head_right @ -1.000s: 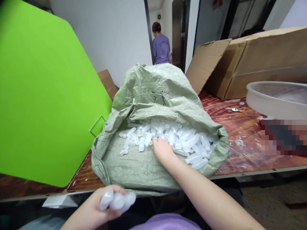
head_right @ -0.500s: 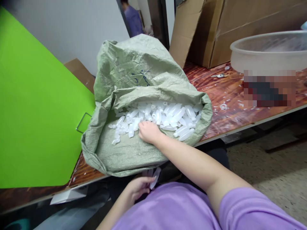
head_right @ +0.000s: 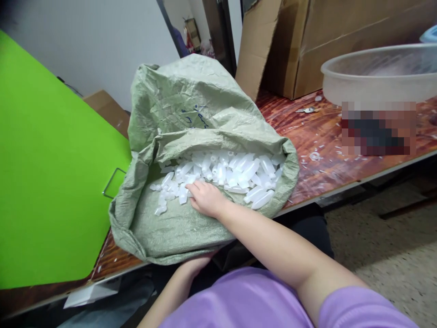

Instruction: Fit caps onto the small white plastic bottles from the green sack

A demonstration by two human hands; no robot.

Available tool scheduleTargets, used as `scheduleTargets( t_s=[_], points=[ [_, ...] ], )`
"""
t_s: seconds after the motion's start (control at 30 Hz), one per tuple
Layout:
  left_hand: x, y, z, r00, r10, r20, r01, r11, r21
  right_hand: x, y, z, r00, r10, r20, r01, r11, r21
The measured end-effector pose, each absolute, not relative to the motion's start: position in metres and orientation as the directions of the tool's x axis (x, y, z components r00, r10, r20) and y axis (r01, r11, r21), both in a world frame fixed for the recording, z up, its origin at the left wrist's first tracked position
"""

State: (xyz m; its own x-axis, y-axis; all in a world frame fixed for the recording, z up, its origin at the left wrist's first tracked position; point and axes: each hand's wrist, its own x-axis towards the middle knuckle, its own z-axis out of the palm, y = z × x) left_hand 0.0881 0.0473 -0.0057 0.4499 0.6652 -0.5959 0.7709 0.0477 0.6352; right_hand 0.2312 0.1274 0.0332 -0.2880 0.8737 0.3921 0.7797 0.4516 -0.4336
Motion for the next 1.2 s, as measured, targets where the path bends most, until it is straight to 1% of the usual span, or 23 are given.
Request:
scheduleTargets(
  t_s=[0.03,0.07,0.13,0.17,0.2,0.23,0.27,0.3,0.33,0.37,0.4,0.43,0.47,0.57,0.63,0.7,0.8,0.97,1.03,1.07,1.13,1.2],
  points=[
    [0.077,0.044,0.005,0.469,0.646,-0.602,0.777,0.023,0.629,0.232,0.127,0.034,-0.297,0.871,0.392,0.767,0.462,-0.446],
    [0.065,0.042,0.018,0.519,0.596,-0.612,0.784,-0.046,0.62,0.232,0.127,0.034,-0.309,0.868,0.389,0.754,0.473,-0.456],
    [0.038,0.04,0.051,0.592,0.464,-0.659,0.791,-0.18,0.585,0.233,0.127,0.037,-0.344,0.861,0.376,0.725,0.497,-0.476],
    [0.026,0.043,0.068,0.604,0.418,-0.678,0.789,-0.196,0.582,0.233,0.127,0.038,-0.363,0.858,0.364,0.712,0.507,-0.486],
    [0.014,0.048,0.085,0.605,0.409,-0.683,0.785,-0.167,0.596,0.232,0.127,0.04,-0.383,0.856,0.348,0.7,0.515,-0.495],
    [0.005,0.057,0.1,0.608,0.46,-0.647,0.761,-0.104,0.64,0.232,0.126,0.042,-0.407,0.853,0.327,0.689,0.522,-0.503],
    [-0.002,0.068,0.113,0.57,0.578,-0.584,0.743,-0.061,0.666,0.232,0.125,0.045,-0.433,0.849,0.304,0.678,0.529,-0.51],
    [-0.007,0.082,0.122,0.481,0.725,-0.492,0.766,-0.075,0.639,0.232,0.123,0.048,-0.459,0.843,0.279,0.669,0.535,-0.515],
    [-0.01,0.097,0.128,0.366,0.856,-0.366,0.824,-0.115,0.555,0.232,0.12,0.052,-0.483,0.838,0.256,0.663,0.54,-0.519],
    [-0.01,0.113,0.131,0.263,0.936,-0.235,0.89,-0.141,0.433,0.233,0.117,0.055,-0.502,0.833,0.235,0.659,0.543,-0.52],
    [-0.008,0.129,0.131,0.202,0.971,-0.128,0.94,-0.156,0.304,0.234,0.112,0.059,-0.515,0.829,0.217,0.659,0.545,-0.518],
    [-0.003,0.143,0.129,0.19,0.978,-0.083,0.962,-0.169,0.213,0.236,0.108,0.062,-0.522,0.83,0.197,0.664,0.54,-0.518],
    [0.004,0.154,0.125,0.196,0.978,-0.072,0.967,-0.18,0.18,0.238,0.103,0.065,-0.522,0.835,0.172,0.669,0.527,-0.525],
    [0.036,0.17,0.106,0.234,0.963,-0.133,0.965,-0.213,0.153,0.245,0.089,0.067,-0.482,0.872,0.083,0.679,0.431,-0.594],
    [0.059,0.171,0.093,0.22,0.961,-0.169,0.973,-0.203,0.112,0.249,0.081,0.064,-0.424,0.905,0.035,0.673,0.341,-0.656],
    [0.076,0.17,0.081,0.184,0.967,-0.178,0.982,-0.175,0.066,0.252,0.076,0.058,-0.375,0.927,0.021,0.649,0.279,-0.708],
    [0.086,0.17,0.072,0.128,0.977,-0.169,0.992,-0.126,0.026,0.257,0.071,0.051,-0.354,0.935,0.032,0.585,0.248,-0.772],
    [0.073,0.158,0.079,0.077,0.982,-0.175,0.997,-0.074,0.019,0.262,0.07,0.05,-0.3,0.953,0.054,0.531,0.213,-0.82],
    [0.065,0.143,0.085,0.092,0.981,-0.169,0.995,-0.085,0.048,0.263,0.07,0.05,-0.258,0.964,0.06,0.493,0.184,-0.85],
    [0.062,0.133,0.088,0.114,0.98,-0.163,0.991,-0.101,0.085,0.263,0.07,0.05,-0.235,0.97,0.065,0.467,0.171,-0.868],
    [0.059,0.113,0.091,0.18,0.972,-0.152,0.967,-0.147,0.209,0.262,0.07,0.05,-0.195,0.977,0.089,0.401,0.163,-0.901],
    [0.061,0.094,0.092,0.253,0.953,-0.164,0.923,-0.187,0.337,0.262,0.07,0.051,-0.2,0.97,0.14,0.339,0.203,-0.919]
  ],
)
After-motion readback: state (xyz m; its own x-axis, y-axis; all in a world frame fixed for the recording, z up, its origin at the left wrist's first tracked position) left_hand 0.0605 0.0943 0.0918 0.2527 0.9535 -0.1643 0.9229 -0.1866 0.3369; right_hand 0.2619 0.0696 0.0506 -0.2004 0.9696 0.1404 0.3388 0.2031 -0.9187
